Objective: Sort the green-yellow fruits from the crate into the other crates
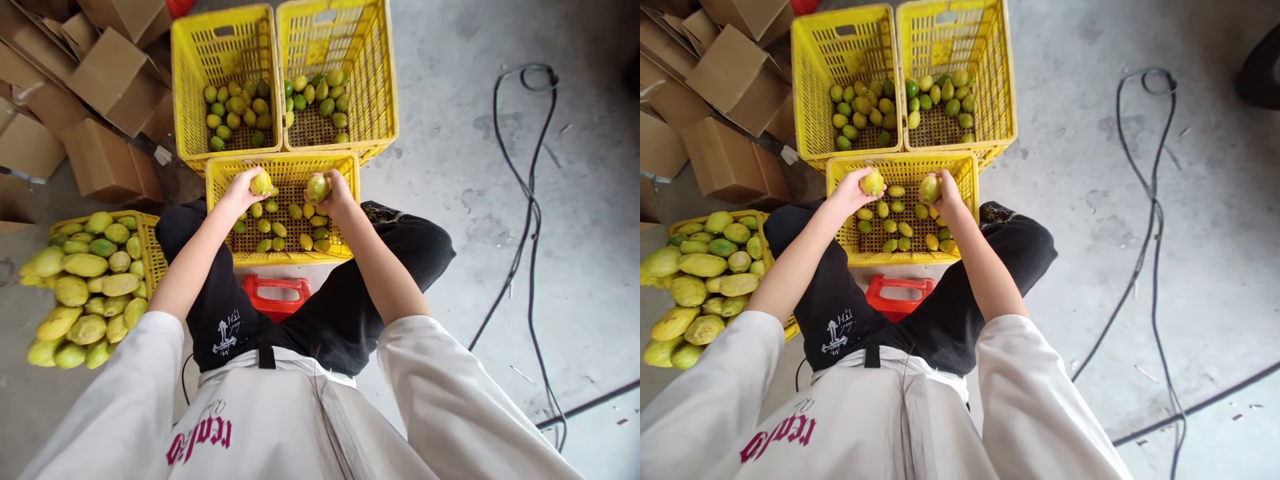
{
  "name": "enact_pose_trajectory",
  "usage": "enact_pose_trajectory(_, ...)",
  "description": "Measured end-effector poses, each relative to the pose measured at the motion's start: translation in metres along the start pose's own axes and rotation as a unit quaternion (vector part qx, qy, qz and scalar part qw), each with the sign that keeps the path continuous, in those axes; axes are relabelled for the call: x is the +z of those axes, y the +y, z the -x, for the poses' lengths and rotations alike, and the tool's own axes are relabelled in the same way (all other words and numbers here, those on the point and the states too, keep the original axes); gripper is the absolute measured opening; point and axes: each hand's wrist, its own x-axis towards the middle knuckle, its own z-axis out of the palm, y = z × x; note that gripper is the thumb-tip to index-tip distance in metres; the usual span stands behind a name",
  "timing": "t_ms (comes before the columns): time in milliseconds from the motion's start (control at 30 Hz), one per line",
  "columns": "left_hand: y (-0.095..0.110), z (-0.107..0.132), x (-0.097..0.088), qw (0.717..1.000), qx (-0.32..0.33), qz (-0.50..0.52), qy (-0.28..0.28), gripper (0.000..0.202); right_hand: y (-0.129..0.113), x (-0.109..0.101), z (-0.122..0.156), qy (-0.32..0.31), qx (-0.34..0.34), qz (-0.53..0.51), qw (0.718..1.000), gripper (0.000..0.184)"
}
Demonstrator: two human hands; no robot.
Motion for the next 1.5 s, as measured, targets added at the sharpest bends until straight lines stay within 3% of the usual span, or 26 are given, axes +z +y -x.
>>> enact_pose_trajectory(133,0.000,0.001,-0.021,0.999,-0.013,0.004,0.047,0.024,-0.002,-0.027,0.001,0.156,0.001,0.002,0.988,0.005)
enact_pose_trajectory(267,0.007,0.008,-0.040,0.994,-0.014,0.066,0.083,0.030,0.017,-0.045,0.023,0.174,0.017,0.012,0.984,0.015)
enact_pose_trajectory(367,0.012,0.015,-0.051,0.989,-0.003,0.110,0.098,0.029,0.049,-0.041,0.036,0.183,0.151,-0.002,0.972,0.018)
enact_pose_trajectory(467,0.014,0.016,-0.055,0.988,0.007,0.124,0.096,0.028,0.076,-0.014,0.040,0.169,0.191,0.012,0.967,0.017)
enact_pose_trajectory(533,0.014,0.015,-0.056,0.987,0.018,0.128,0.096,0.028,0.079,0.015,0.039,0.144,0.191,0.009,0.971,0.012)
enact_pose_trajectory(600,0.013,0.013,-0.057,0.986,0.031,0.134,0.093,0.028,0.067,0.049,0.038,0.085,0.164,-0.015,0.983,0.012)
enact_pose_trajectory(700,0.013,0.011,-0.058,0.986,0.036,0.139,0.090,0.029,0.035,0.091,0.037,-0.061,0.075,-0.086,0.992,0.029)
enact_pose_trajectory(800,0.014,0.012,-0.059,0.985,0.028,0.140,0.095,0.028,0.011,0.107,0.040,-0.126,-0.002,-0.112,0.986,0.029)
enact_pose_trajectory(867,0.014,0.014,-0.059,0.986,0.019,0.139,0.095,0.028,0.013,0.099,0.043,-0.112,0.000,-0.103,0.988,0.025)
enact_pose_trajectory(967,0.013,0.017,-0.058,0.986,0.006,0.144,0.088,0.024,0.042,0.063,0.047,-0.061,0.061,-0.092,0.992,0.024)
enact_pose_trajectory(1100,0.001,0.024,-0.049,0.985,-0.037,0.126,0.110,0.023,0.098,0.007,0.050,0.129,0.150,-0.029,0.980,0.024)
enact_pose_trajectory(1200,-0.015,0.028,-0.035,0.991,-0.059,0.055,0.103,0.020,0.121,-0.013,0.050,0.160,0.181,-0.026,0.970,0.026)
enact_pose_trajectory(1333,-0.017,0.022,0.001,0.994,-0.102,0.015,0.029,0.009,0.112,-0.016,0.046,0.116,0.152,-0.064,0.979,0.020)
enact_pose_trajectory(1400,-0.001,0.014,0.023,0.993,-0.104,0.040,-0.039,0.036,0.102,-0.018,0.044,0.098,0.125,-0.082,0.984,0.020)
enact_pose_trajectory(1500,0.034,0.002,0.049,0.984,0.044,0.079,-0.153,0.068,0.097,-0.024,0.037,0.104,0.102,-0.095,0.985,0.021)
